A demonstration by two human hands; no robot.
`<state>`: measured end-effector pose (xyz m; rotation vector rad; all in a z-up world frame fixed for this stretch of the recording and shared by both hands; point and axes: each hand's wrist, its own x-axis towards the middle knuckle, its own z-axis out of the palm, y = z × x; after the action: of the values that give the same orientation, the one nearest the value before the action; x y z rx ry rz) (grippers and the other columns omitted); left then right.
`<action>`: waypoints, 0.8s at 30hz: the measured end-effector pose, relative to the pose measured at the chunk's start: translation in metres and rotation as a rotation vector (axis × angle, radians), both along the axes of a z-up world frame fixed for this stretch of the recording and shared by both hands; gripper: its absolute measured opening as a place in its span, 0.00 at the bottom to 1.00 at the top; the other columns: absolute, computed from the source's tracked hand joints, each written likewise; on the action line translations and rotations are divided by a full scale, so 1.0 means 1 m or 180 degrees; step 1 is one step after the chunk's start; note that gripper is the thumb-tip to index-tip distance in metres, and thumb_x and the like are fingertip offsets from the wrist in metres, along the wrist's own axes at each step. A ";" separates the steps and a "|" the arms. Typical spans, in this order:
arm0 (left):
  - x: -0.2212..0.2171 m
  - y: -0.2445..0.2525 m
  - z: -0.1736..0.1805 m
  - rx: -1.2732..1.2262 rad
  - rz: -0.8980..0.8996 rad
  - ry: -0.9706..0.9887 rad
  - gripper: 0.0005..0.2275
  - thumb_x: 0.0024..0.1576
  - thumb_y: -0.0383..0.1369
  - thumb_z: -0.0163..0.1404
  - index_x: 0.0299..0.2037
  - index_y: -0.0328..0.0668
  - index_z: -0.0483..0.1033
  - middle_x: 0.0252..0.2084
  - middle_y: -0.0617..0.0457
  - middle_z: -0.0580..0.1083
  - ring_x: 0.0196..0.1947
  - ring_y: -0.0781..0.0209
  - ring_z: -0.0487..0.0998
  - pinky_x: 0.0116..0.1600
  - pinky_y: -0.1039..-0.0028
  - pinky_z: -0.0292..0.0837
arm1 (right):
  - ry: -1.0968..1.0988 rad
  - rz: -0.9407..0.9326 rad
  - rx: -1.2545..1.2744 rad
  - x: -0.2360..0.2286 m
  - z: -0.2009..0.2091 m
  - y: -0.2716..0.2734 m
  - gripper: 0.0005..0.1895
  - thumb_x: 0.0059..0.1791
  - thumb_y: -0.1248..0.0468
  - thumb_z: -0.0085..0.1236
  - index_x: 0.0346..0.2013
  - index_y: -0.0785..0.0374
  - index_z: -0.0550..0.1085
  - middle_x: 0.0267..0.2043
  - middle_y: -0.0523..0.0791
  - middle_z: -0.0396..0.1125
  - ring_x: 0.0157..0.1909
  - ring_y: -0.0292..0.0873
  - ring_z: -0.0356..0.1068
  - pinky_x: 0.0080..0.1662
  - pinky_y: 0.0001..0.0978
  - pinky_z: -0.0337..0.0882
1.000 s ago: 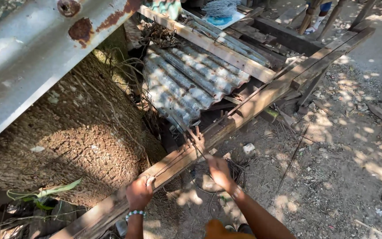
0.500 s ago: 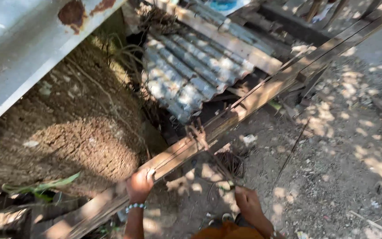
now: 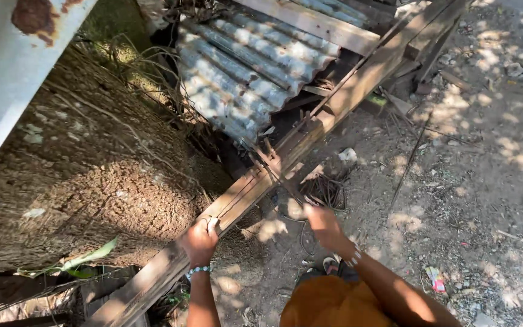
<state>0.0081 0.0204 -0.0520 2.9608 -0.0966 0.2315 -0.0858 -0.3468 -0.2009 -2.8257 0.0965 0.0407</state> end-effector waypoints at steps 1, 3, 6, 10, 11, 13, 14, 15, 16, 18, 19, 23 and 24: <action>0.000 0.000 0.000 -0.0002 0.0008 0.0008 0.18 0.59 0.53 0.48 0.25 0.54 0.80 0.25 0.53 0.80 0.32 0.48 0.84 0.44 0.58 0.82 | 0.0008 0.0008 -0.0002 -0.042 0.058 0.001 0.29 0.57 0.55 0.48 0.09 0.42 0.67 0.09 0.31 0.60 0.16 0.31 0.60 0.34 0.31 0.60; 0.001 0.003 0.003 0.0028 0.0115 0.0265 0.18 0.58 0.51 0.48 0.25 0.51 0.81 0.27 0.53 0.81 0.34 0.48 0.85 0.46 0.58 0.82 | -0.0946 -0.0474 0.3251 -0.122 0.183 -0.019 0.26 0.56 0.57 0.48 0.12 0.61 0.67 0.08 0.47 0.58 0.15 0.38 0.55 0.27 0.32 0.61; -0.002 -0.003 0.012 -0.0079 0.0107 0.0299 0.17 0.58 0.49 0.48 0.26 0.49 0.81 0.27 0.51 0.80 0.35 0.45 0.84 0.46 0.55 0.82 | -0.1047 -0.0394 0.3349 -0.134 0.188 -0.018 0.29 0.56 0.54 0.44 0.10 0.55 0.66 0.05 0.41 0.60 0.11 0.36 0.55 0.24 0.27 0.62; -0.003 -0.006 0.010 -0.0098 0.0102 0.0146 0.16 0.57 0.48 0.50 0.24 0.51 0.80 0.26 0.52 0.80 0.35 0.47 0.84 0.45 0.56 0.82 | -0.1373 -0.0475 0.3699 -0.053 0.224 0.018 0.30 0.57 0.58 0.49 0.10 0.60 0.60 0.09 0.41 0.53 0.17 0.37 0.50 0.25 0.33 0.55; -0.002 -0.006 0.011 -0.0057 0.0117 0.0181 0.16 0.58 0.49 0.50 0.25 0.50 0.80 0.26 0.52 0.80 0.34 0.48 0.85 0.46 0.58 0.82 | -0.1369 -0.0329 0.4073 -0.019 0.226 0.024 0.29 0.58 0.60 0.46 0.11 0.56 0.60 0.08 0.38 0.52 0.14 0.33 0.51 0.24 0.27 0.56; -0.004 -0.008 0.015 -0.0016 0.0117 0.0219 0.17 0.59 0.50 0.50 0.25 0.50 0.81 0.26 0.51 0.81 0.33 0.49 0.85 0.47 0.59 0.82 | -0.1372 -0.0193 0.4441 0.028 0.224 0.029 0.28 0.58 0.62 0.43 0.12 0.52 0.60 0.08 0.35 0.51 0.11 0.28 0.51 0.23 0.20 0.58; -0.005 -0.008 0.018 -0.0021 0.0032 0.0092 0.16 0.58 0.49 0.50 0.27 0.52 0.82 0.27 0.52 0.81 0.33 0.50 0.85 0.45 0.60 0.82 | -0.1373 -0.0114 0.3935 0.041 0.222 0.028 0.27 0.59 0.58 0.43 0.14 0.58 0.63 0.10 0.44 0.55 0.15 0.36 0.54 0.25 0.29 0.59; -0.007 -0.008 0.021 -0.0028 -0.0041 -0.0033 0.14 0.58 0.47 0.50 0.28 0.53 0.83 0.27 0.53 0.81 0.32 0.51 0.85 0.44 0.60 0.82 | -0.1358 -0.0027 0.3430 0.056 0.219 0.028 0.29 0.59 0.54 0.44 0.16 0.63 0.66 0.12 0.53 0.58 0.19 0.43 0.56 0.28 0.39 0.60; -0.007 -0.007 0.024 -0.0030 -0.0044 -0.0030 0.14 0.58 0.47 0.50 0.28 0.53 0.83 0.27 0.53 0.81 0.32 0.51 0.85 0.44 0.60 0.82 | -0.1357 -0.0031 0.3427 0.050 0.215 0.029 0.29 0.59 0.54 0.44 0.16 0.63 0.66 0.12 0.53 0.58 0.19 0.43 0.56 0.28 0.39 0.60; -0.006 -0.011 0.026 0.0052 0.0015 0.0093 0.14 0.58 0.48 0.48 0.30 0.53 0.83 0.28 0.54 0.81 0.34 0.51 0.85 0.45 0.60 0.82 | -0.1345 -0.0226 0.3469 0.039 0.204 0.026 0.28 0.59 0.53 0.41 0.16 0.62 0.67 0.13 0.44 0.59 0.20 0.43 0.59 0.31 0.39 0.60; -0.006 -0.010 0.023 0.0055 0.0032 0.0099 0.14 0.58 0.48 0.48 0.30 0.53 0.83 0.28 0.54 0.81 0.34 0.51 0.85 0.45 0.60 0.82 | -0.1330 -0.0216 0.3475 0.022 0.170 0.017 0.28 0.59 0.53 0.41 0.16 0.62 0.67 0.13 0.44 0.59 0.20 0.43 0.59 0.31 0.39 0.60; -0.005 -0.013 0.023 -0.0148 0.0071 0.0026 0.15 0.58 0.49 0.51 0.27 0.52 0.82 0.26 0.53 0.81 0.33 0.50 0.85 0.46 0.61 0.82 | -0.1303 0.0124 0.2940 -0.073 0.141 -0.009 0.26 0.57 0.53 0.40 0.26 0.65 0.77 0.18 0.53 0.66 0.23 0.51 0.66 0.36 0.42 0.70; -0.006 -0.015 0.026 -0.0157 0.0068 -0.0023 0.15 0.57 0.50 0.52 0.26 0.53 0.82 0.25 0.54 0.80 0.32 0.50 0.85 0.45 0.62 0.82 | -0.1017 -0.0147 0.3284 -0.105 0.161 -0.014 0.26 0.57 0.58 0.38 0.25 0.68 0.79 0.20 0.56 0.71 0.24 0.53 0.69 0.39 0.45 0.72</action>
<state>0.0023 0.0056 -0.0263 2.9135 -0.0594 0.2440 -0.1913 -0.3606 -0.0403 -1.7697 0.0456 -0.2864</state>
